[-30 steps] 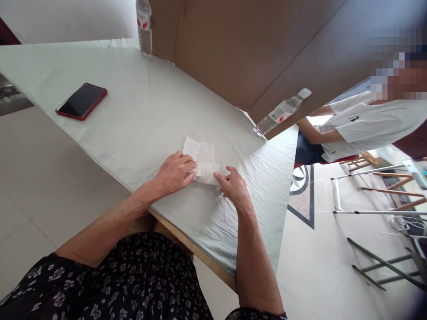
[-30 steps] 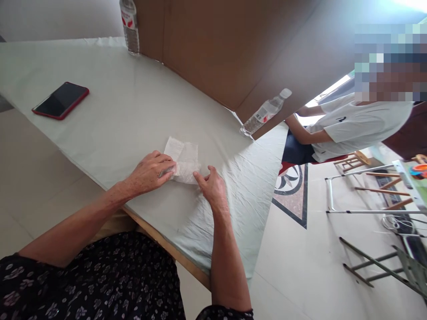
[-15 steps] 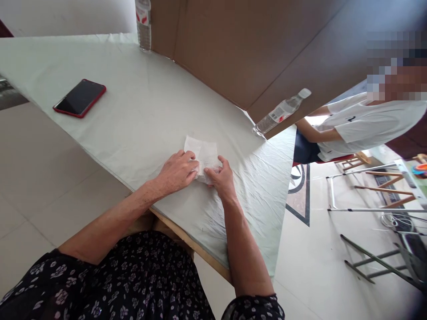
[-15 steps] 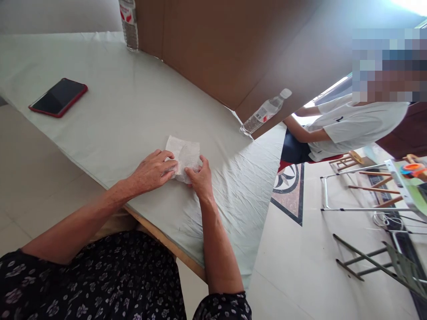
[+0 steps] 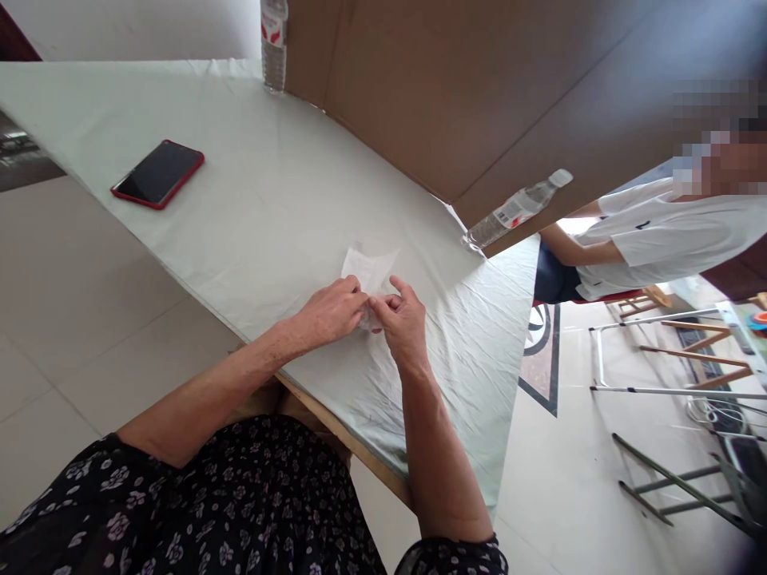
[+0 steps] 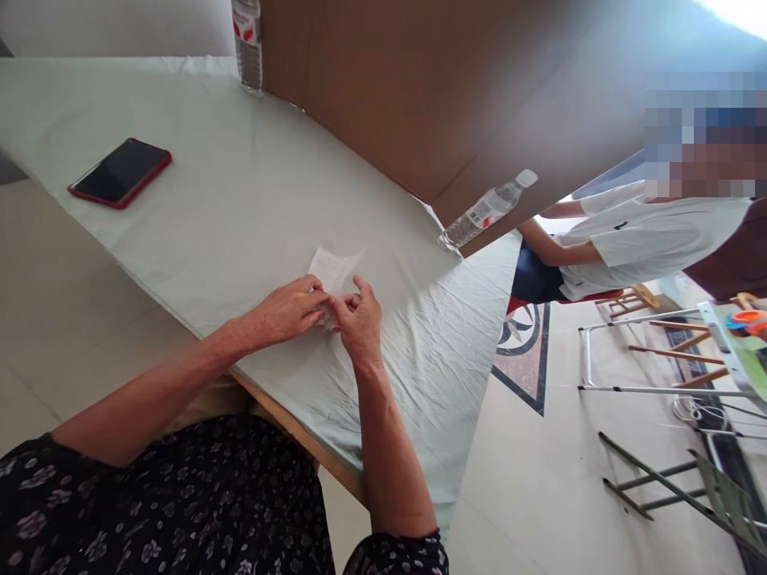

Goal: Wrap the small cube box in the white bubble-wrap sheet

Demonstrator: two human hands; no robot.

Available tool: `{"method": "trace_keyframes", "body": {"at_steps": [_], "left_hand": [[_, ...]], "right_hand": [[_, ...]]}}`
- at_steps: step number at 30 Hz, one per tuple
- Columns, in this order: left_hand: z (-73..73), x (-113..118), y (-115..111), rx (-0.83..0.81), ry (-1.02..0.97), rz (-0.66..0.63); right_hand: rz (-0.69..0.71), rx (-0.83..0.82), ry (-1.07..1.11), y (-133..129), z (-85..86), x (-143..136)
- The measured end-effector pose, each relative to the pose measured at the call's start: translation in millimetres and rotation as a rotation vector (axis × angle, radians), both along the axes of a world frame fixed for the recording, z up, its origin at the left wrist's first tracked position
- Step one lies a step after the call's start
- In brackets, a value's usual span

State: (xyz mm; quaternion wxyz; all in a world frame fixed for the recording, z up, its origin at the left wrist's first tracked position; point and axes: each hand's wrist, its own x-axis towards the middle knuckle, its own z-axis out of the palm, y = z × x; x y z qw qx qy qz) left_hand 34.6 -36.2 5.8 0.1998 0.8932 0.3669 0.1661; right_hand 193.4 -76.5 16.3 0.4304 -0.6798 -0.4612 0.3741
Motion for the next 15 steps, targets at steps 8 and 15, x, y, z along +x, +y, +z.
{"method": "trace_keyframes", "body": {"at_steps": [8,15], "left_hand": [[-9.1,0,-6,-0.125,-0.289,0.099],[-17.0,7,-14,-0.218,-0.541,0.343]], "right_hand": [[0.216,0.051,-0.18,-10,6.1,-1],[0.407,0.185,-0.625,-18,5.0,-1]]}}
